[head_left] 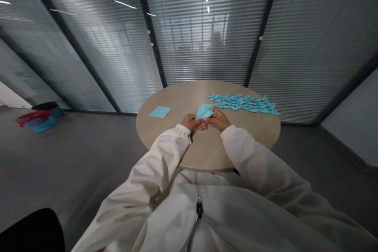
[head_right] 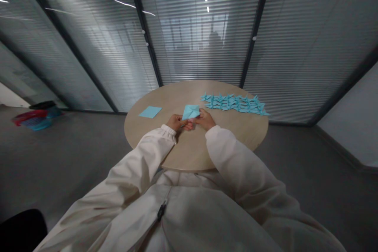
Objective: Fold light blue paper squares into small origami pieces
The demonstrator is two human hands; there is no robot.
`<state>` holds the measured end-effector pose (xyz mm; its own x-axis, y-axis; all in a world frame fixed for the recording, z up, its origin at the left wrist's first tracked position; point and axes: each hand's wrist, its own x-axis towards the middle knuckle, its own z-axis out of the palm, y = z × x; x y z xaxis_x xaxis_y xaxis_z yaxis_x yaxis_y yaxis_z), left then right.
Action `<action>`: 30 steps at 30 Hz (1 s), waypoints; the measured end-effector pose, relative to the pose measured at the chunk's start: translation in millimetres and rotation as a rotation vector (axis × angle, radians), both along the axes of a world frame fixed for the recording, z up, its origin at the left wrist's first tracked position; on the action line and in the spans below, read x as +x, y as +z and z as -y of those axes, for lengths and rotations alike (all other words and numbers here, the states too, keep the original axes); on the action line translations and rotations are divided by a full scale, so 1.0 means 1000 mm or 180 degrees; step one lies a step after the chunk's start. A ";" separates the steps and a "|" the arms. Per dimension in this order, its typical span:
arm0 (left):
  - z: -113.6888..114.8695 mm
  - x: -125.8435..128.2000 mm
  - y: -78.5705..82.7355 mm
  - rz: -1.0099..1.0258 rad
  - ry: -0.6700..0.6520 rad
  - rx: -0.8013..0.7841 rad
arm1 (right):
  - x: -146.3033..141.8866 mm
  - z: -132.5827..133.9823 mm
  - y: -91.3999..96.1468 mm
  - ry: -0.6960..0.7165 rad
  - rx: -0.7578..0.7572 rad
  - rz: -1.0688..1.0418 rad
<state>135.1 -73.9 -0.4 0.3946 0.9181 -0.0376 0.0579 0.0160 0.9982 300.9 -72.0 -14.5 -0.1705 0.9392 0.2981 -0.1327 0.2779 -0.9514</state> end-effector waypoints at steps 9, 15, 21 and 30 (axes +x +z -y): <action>0.001 0.000 -0.001 -0.0019 -0.0018 0.0013 | 0.003 -0.005 -0.005 -0.0171 -0.0141 0.0044; -0.001 0.000 -0.001 0.0064 0.0055 -0.0011 | 0.003 -0.004 -0.001 -0.0297 -0.0362 -0.0181; 0.000 0.000 0.002 0.0091 0.0071 -0.0064 | 0.003 -0.004 0.000 -0.0286 -0.0200 -0.0209; 0.000 0.001 0.002 0.0176 0.0110 -0.0087 | 0.002 -0.004 0.003 -0.0528 -0.0138 -0.0273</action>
<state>135.7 -73.4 1.7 0.3649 0.9301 -0.0418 0.0017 0.0442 0.9990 303.3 -67.7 -11.7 0.0119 0.9646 0.2634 -0.1696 0.2616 -0.9502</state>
